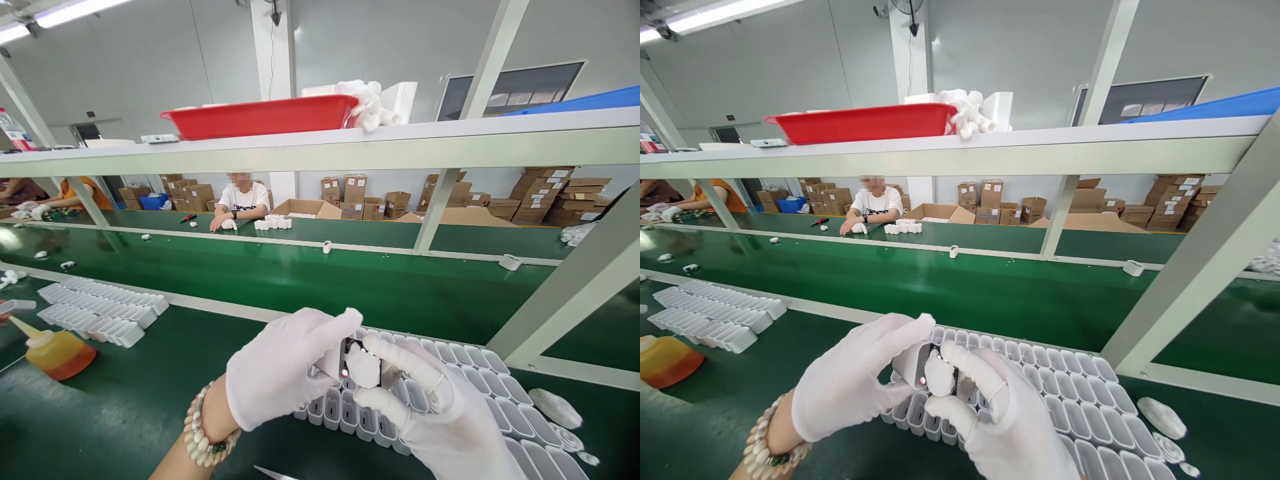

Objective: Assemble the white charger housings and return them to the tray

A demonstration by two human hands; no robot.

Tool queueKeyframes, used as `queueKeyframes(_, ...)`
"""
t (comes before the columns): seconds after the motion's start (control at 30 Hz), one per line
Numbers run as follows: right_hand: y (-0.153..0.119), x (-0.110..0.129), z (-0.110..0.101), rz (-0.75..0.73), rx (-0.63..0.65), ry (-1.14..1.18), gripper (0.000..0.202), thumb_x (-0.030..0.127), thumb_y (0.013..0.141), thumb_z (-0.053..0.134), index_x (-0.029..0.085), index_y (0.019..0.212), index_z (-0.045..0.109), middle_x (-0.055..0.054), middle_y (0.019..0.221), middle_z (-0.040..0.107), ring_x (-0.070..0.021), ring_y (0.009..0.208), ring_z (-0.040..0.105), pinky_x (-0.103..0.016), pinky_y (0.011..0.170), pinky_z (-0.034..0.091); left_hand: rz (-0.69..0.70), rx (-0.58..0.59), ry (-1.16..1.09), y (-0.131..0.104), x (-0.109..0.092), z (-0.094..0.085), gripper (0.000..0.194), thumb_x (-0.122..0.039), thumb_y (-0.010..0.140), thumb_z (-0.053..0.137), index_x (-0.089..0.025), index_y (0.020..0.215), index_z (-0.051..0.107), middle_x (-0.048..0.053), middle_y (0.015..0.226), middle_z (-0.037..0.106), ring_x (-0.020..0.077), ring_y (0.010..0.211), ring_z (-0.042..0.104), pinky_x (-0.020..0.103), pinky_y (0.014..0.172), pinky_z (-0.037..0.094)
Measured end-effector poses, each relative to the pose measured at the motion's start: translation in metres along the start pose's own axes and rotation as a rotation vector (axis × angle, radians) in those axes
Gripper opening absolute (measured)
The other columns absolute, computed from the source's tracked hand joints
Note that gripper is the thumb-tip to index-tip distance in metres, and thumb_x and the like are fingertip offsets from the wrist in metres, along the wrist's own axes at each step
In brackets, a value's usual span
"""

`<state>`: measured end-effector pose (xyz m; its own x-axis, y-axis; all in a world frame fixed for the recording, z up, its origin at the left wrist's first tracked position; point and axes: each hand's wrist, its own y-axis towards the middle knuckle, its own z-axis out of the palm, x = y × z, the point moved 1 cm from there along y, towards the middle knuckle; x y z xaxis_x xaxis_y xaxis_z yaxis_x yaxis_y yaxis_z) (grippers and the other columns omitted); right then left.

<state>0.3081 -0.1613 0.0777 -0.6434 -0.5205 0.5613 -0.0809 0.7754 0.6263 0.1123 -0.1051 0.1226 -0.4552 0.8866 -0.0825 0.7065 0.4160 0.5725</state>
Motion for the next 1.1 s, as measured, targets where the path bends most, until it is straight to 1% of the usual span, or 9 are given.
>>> queueKeyframes(0.2,0.001,0.0002,-0.0004,-0.02,0.012,-0.031,0.038,0.029,0.09,0.063,0.042,0.124,0.054,0.006,0.09,0.073,-0.0175,0.075,0.07,-0.029,0.064,0.06,0.005,-0.002,-0.027,-0.0008,0.0025,0.0009,0.073,-0.003,0.079,0.053,-0.029,0.141,0.026,0.001,0.102,0.067,0.016,0.084,0.064,0.028,0.071,0.055)
queueKeyframes(0.37,0.0014,0.0012,-0.0001,-0.03,0.04,-0.046,0.041,0.023,0.089,0.062,0.044,0.123,0.052,0.006,0.089,0.073,-0.018,0.077,0.071,-0.027,0.059,0.057,0.024,-0.005,-0.028,-0.001,-0.0002,0.0021,0.074,0.001,0.078,0.051,-0.028,0.141,0.026,0.001,0.101,0.068,0.0163,0.087,0.065,0.028,0.073,0.056)
queueKeyframes(0.57,0.0034,-0.0002,0.0009,-0.015,0.038,0.001,0.045,0.019,0.084,0.068,0.043,0.12,0.056,0.007,0.083,0.069,-0.0177,0.068,0.066,-0.033,0.069,0.058,-0.004,0.013,-0.041,-0.0009,0.0005,0.0053,0.08,-0.001,0.078,0.052,-0.031,0.145,0.021,0.003,0.111,0.067,0.018,0.096,0.067,0.031,0.08,0.057)
queueKeyframes(0.7,0.0046,-0.0012,0.0016,-0.055,0.04,0.088,0.054,0.017,0.084,0.068,0.041,0.128,0.05,0.006,0.084,0.068,-0.0171,0.069,0.064,-0.032,0.067,0.058,-0.029,-0.012,-0.076,-0.0019,0.0001,0.0056,0.075,-0.002,0.079,0.055,-0.031,0.143,0.028,0.002,0.109,0.068,0.0172,0.096,0.067,0.03,0.083,0.056)
queueKeyframes(0.8,0.0039,-0.0012,0.0015,-0.126,-0.044,0.001,0.042,0.024,0.089,0.066,0.038,0.125,0.05,0.004,0.083,0.07,-0.0194,0.073,0.067,-0.034,0.068,0.058,-0.053,-0.048,-0.123,-0.0025,-0.0008,0.0058,0.073,0.0,0.078,0.056,-0.03,0.14,0.034,-0.001,0.099,0.068,0.016,0.093,0.067,0.028,0.083,0.056)
queueKeyframes(0.9,0.0031,-0.0005,0.0017,-0.23,-0.104,-0.136,0.032,0.03,0.093,0.062,0.035,0.123,0.05,0.004,0.076,0.069,-0.0205,0.07,0.068,-0.036,0.069,0.057,-0.092,-0.054,-0.16,-0.0033,-0.0015,0.0068,0.076,0.0,0.075,0.06,-0.03,0.14,0.036,0.0,0.102,0.068,0.0167,0.096,0.066,0.03,0.084,0.056)
queueKeyframes(0.97,0.0036,0.0003,0.0022,-0.236,-0.079,-0.219,0.021,0.031,0.094,0.062,0.033,0.114,0.055,0.003,0.075,0.068,-0.0212,0.07,0.068,-0.037,0.068,0.058,-0.113,-0.045,-0.181,-0.0037,-0.002,0.0075,0.074,-0.003,0.075,0.062,-0.03,0.139,0.038,0.002,0.11,0.067,0.0173,0.098,0.066,0.031,0.085,0.057)
queueKeyframes(1.03,0.0047,0.0014,0.0031,-0.195,-0.002,-0.28,0.01,0.034,0.09,0.066,0.03,0.097,0.061,0.0,0.08,0.07,-0.0227,0.072,0.068,-0.037,0.066,0.058,-0.116,-0.038,-0.198,-0.004,-0.0026,0.0081,0.071,-0.004,0.076,0.063,-0.03,0.139,0.04,0.002,0.114,0.067,0.0177,0.099,0.066,0.031,0.087,0.057)
queueKeyframes(1.1,0.0059,0.0028,0.0044,-0.145,0.08,-0.3,0.016,0.038,0.083,0.073,0.028,0.085,0.061,-0.002,0.089,0.071,-0.0251,0.078,0.069,-0.038,0.064,0.058,-0.115,-0.045,-0.223,-0.0042,-0.0031,0.0088,0.068,-0.006,0.078,0.065,-0.029,0.138,0.041,0.003,0.114,0.067,0.0177,0.101,0.066,0.031,0.088,0.056)
